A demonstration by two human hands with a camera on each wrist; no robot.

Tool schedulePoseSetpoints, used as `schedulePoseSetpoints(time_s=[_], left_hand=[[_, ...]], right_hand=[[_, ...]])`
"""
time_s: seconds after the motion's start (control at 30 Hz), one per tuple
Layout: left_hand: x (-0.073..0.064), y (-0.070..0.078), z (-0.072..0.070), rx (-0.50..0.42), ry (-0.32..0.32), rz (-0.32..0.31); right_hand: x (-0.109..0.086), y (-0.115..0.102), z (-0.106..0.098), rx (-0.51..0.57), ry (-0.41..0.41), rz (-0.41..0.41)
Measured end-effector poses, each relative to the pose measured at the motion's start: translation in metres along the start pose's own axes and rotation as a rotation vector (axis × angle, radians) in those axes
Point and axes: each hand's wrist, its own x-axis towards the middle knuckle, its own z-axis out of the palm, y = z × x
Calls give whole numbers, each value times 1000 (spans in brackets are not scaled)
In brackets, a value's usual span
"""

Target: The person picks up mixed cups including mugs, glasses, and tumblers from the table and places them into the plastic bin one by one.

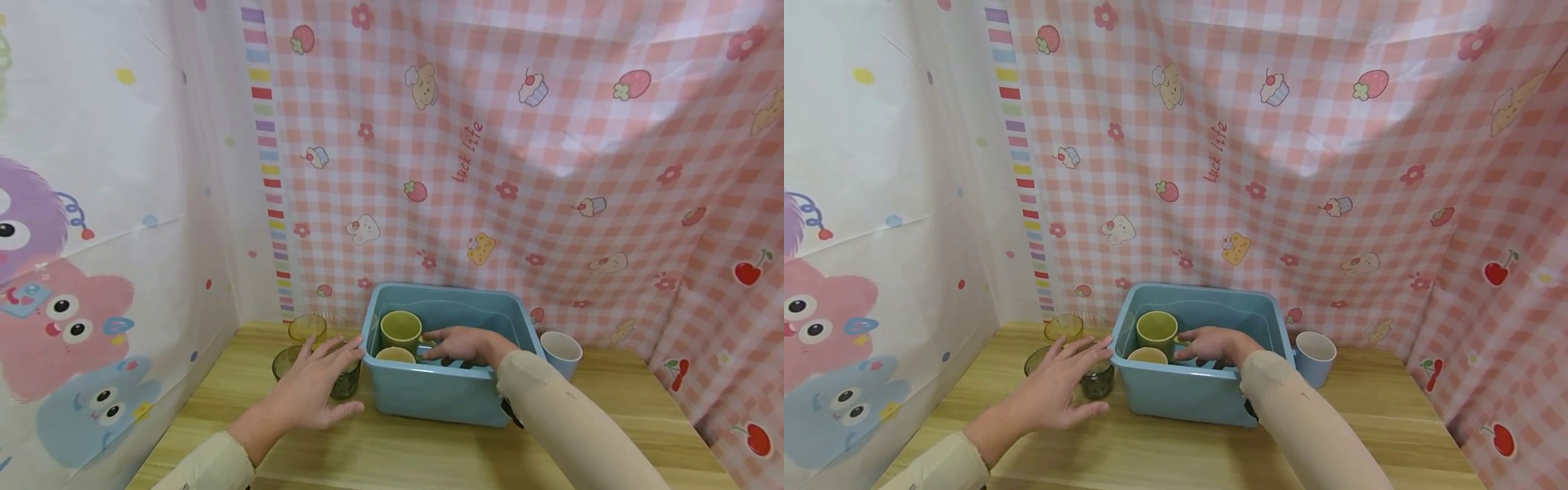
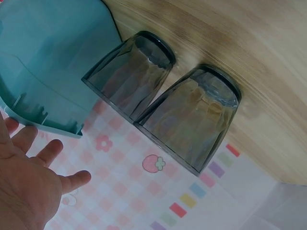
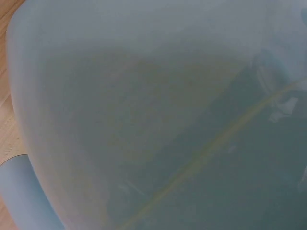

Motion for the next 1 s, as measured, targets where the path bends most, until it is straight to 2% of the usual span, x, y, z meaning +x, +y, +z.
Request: schedulePoseSetpoints(time_s=[0.27,0.47,0.57,0.67,0.77,0.9,1.0], left_hand=[[1,3,1,5,3,5],[0,4,0,11,17,4],[-1,3,-2,7,12,-5],[-2,3,-3,7,7,-10],[-2,2,-2,10,10,-6],[-1,0,0,15,21,5],[-1,-1,1,19,24,14]], right_hand=[[-9,0,-3,45,6,-23],[-20,-9,-1,25,52,-103],[-24,-14,2,-76,113,-158],[-27,-17,4,-265,206,-202],[-31,-18,6,-448,305,-210],[-38,-16,5,-569,404,-180],[-44,-13,4,-621,459,-163]])
